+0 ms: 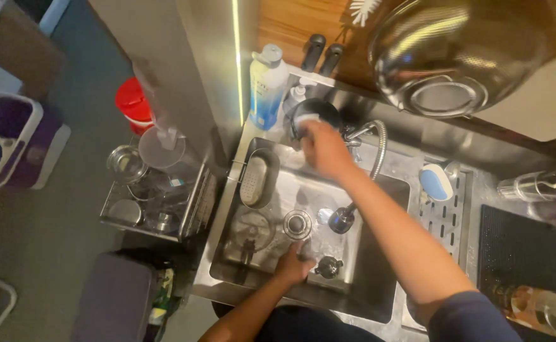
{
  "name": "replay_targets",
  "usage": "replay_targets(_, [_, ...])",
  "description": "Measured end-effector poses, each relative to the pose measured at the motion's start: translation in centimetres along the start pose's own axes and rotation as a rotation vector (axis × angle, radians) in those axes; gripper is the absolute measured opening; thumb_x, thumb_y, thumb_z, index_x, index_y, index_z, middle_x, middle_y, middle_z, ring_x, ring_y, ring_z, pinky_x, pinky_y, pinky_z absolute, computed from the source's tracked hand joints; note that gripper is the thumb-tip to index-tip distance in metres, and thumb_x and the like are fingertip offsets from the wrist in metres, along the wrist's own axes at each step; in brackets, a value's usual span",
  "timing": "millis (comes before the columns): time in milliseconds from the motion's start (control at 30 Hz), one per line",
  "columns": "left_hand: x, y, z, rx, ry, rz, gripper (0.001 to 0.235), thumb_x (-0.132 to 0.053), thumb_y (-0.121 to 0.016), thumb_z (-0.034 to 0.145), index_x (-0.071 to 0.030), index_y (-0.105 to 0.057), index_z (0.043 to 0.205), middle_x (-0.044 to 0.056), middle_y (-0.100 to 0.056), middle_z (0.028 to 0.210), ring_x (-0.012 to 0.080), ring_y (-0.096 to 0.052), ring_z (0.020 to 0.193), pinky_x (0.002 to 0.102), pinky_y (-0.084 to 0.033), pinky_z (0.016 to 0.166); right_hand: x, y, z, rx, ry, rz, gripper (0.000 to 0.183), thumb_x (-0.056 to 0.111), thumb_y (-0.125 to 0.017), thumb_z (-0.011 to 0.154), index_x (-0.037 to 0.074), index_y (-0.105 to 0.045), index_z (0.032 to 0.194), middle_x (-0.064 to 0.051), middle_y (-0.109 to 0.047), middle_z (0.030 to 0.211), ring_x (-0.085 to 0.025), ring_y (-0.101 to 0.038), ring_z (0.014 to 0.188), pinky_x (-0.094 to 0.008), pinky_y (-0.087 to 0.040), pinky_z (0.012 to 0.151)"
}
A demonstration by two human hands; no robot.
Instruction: Washing and rinsing various coffee-making components and glass containers in a sink.
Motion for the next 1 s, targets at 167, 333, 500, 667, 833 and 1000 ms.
replay_targets(167, [3.3,0.0,2.2,0.060,0.002,-0.246,0.082,-0.029,-0.074,0.081,-0.016,-0.039,0.153,0.021,-0.064,0.131,0.0353,-0.063,0.113,0.045,-0.053,0.091,-5.7,-3.0,8.2,0.171,-0.247,-0.077,0.028,0.015,-0.068,0.085,0.010,-0.073,0.112,-0.023,-0.071,0.110,-0.040,-0.067,0.104,-0.045,-0.053,0.092])
replay_targets(333, [3.6,1.1,0.6,0.259,0.428,-0.888,0.060,-0.026,-0.056,0.088,-0.025,-0.045,0.147,0.005,-0.064,0.118,0.0273,-0.065,0.096,0.046,-0.059,0.082,-11.3,-8.2,10.6,0.412,-0.350,-0.216,0.033,0.015,-0.072,0.076,0.008,-0.074,0.108,-0.023,-0.071,0.109,-0.038,-0.067,0.105,-0.044,-0.053,0.091])
replay_targets(500, [7.6,-1.9,3.0,0.510,0.411,-1.098,0.052,-0.034,-0.061,0.093,-0.003,-0.058,0.134,0.015,-0.069,0.110,0.0312,-0.069,0.098,0.048,-0.061,0.086,-13.8,-9.6,9.9,0.451,-0.318,-0.381,0.025,0.012,-0.068,0.087,-0.002,-0.075,0.106,-0.030,-0.072,0.108,-0.043,-0.069,0.108,-0.047,-0.057,0.090])
replay_targets(667, [5.4,-0.6,1.2,0.483,0.480,-0.979,0.051,-0.044,-0.061,0.091,-0.011,-0.059,0.129,0.013,-0.069,0.107,0.0290,-0.067,0.098,0.046,-0.057,0.090,-6.3,-1.4,7.5,0.061,-0.440,-0.151,0.032,0.017,-0.075,0.080,-0.001,-0.069,0.106,-0.026,-0.067,0.107,-0.042,-0.067,0.097,-0.047,-0.056,0.079])
replay_targets(833, [4.0,1.2,0.6,0.480,0.407,-0.892,0.061,-0.059,-0.063,0.088,-0.013,-0.060,0.128,0.013,-0.070,0.106,0.0250,-0.069,0.097,0.037,-0.054,0.081,-0.1,7.5,2.6,-0.277,-0.413,0.126,0.033,0.023,-0.076,0.086,0.004,-0.070,0.113,-0.013,-0.073,0.095,-0.029,-0.071,0.085,-0.040,-0.058,0.074])
replay_targets(1000, [7.4,1.0,4.6,0.295,0.251,-0.913,0.047,-0.057,-0.070,0.094,-0.016,-0.057,0.113,0.003,-0.053,0.089,0.0209,-0.057,0.080,0.040,-0.053,0.077,3.8,13.1,-1.7,-0.460,-0.129,0.723,0.022,0.009,-0.071,0.099,-0.003,-0.074,0.117,-0.011,-0.075,0.102,-0.014,-0.065,0.090,-0.030,-0.054,0.084])
Point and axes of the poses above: each hand's wrist, its own z-axis towards the middle knuckle, its own y-axis out of the back of the hand, x = y × z, the point moved 2 cm from there along z, towards the middle knuckle
